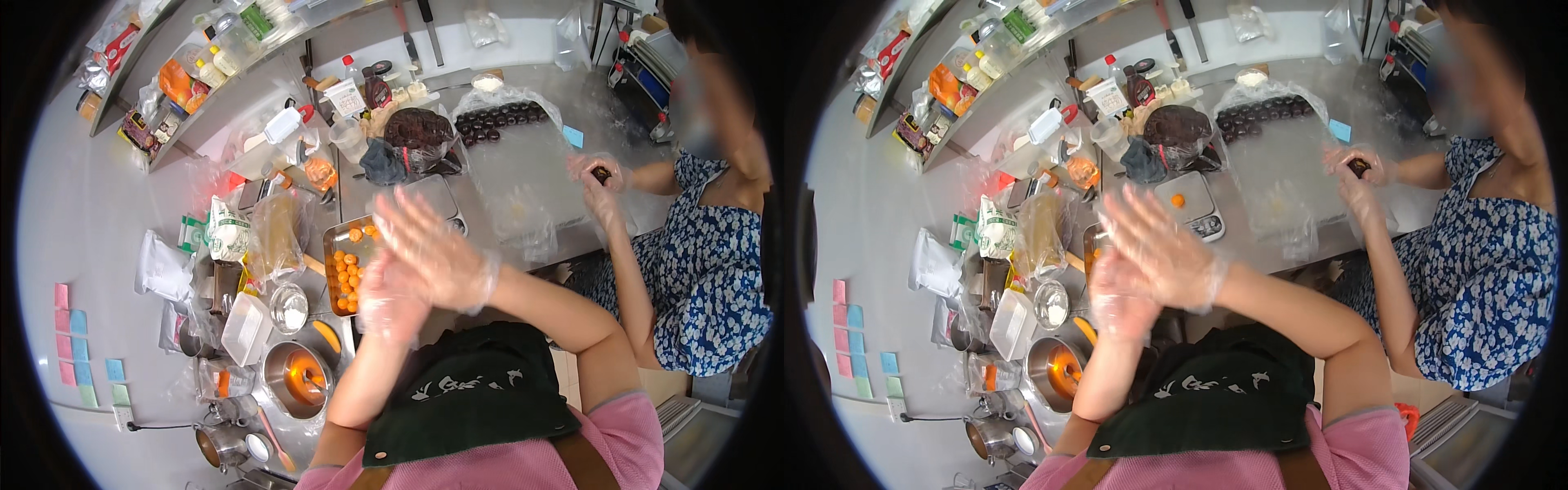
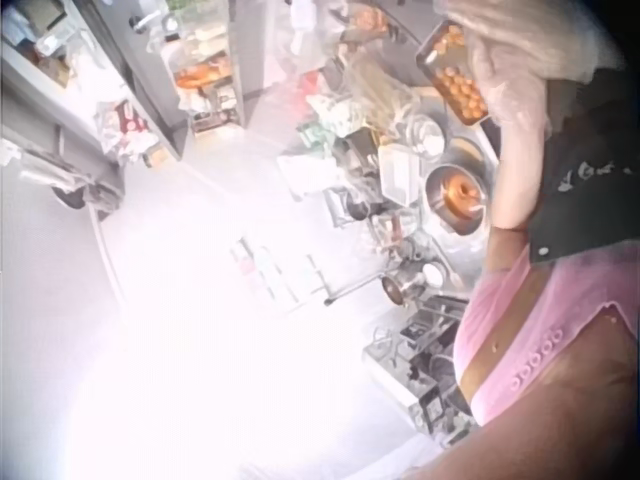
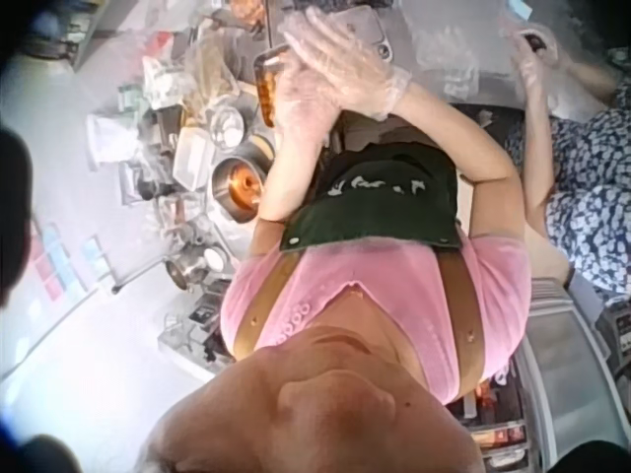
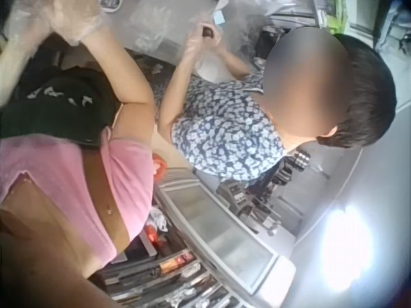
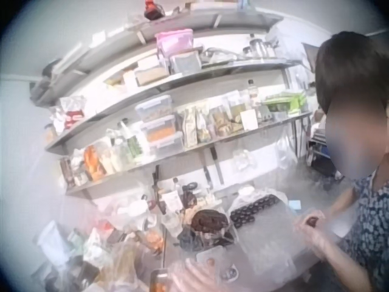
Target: The person repeatedly picks small orange balls and dark paste portions, weighs them on a digital scale, then wraps each orange ball with the dark paste by hand. The finished wrapped balls are placed on a tray. A second person works alongside on the same task.
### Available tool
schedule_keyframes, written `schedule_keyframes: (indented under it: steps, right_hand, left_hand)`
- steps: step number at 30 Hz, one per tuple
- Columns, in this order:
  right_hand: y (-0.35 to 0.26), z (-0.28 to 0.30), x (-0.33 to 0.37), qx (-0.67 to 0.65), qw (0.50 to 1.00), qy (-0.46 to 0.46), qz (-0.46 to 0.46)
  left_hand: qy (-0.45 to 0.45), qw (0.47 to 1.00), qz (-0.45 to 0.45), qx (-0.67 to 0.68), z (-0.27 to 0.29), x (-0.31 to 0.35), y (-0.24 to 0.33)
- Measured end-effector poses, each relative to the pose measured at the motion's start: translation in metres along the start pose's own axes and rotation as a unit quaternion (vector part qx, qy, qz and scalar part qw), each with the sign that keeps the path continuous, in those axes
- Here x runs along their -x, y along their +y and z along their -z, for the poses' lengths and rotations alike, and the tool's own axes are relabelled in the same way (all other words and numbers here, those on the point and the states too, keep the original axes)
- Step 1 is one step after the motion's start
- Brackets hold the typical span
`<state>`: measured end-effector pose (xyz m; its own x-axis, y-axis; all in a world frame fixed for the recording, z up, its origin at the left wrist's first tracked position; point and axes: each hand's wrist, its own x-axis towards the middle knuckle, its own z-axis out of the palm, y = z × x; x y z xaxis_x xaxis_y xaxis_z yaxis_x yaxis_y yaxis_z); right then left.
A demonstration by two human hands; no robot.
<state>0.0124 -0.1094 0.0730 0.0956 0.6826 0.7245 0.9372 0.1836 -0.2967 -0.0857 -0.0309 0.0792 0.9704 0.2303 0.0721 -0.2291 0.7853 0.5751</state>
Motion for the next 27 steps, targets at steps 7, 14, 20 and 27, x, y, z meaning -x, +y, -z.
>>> schedule_keyframes:
  steps: [7,14,20,27]
  right_hand:
    - [0.004,0.002,-0.008,0.006,0.999,0.037,0.018]
    - [-0.017,0.001,-0.008,-0.056,0.996,0.013,0.063]
    - [0.016,0.013,0.007,-0.041,0.995,0.071,-0.053]
    - [0.002,0.001,-0.002,-0.032,0.996,0.041,-0.067]
  left_hand:
    - [0.051,0.999,0.001,-0.001,-0.003,0.008,-0.025]
    - [0.015,0.998,-0.032,0.053,0.018,0.0,-0.042]
    - [0.108,0.99,0.034,0.085,-0.012,0.003,-0.012]
    - [0.109,0.99,0.043,0.073,0.01,0.015,-0.042]
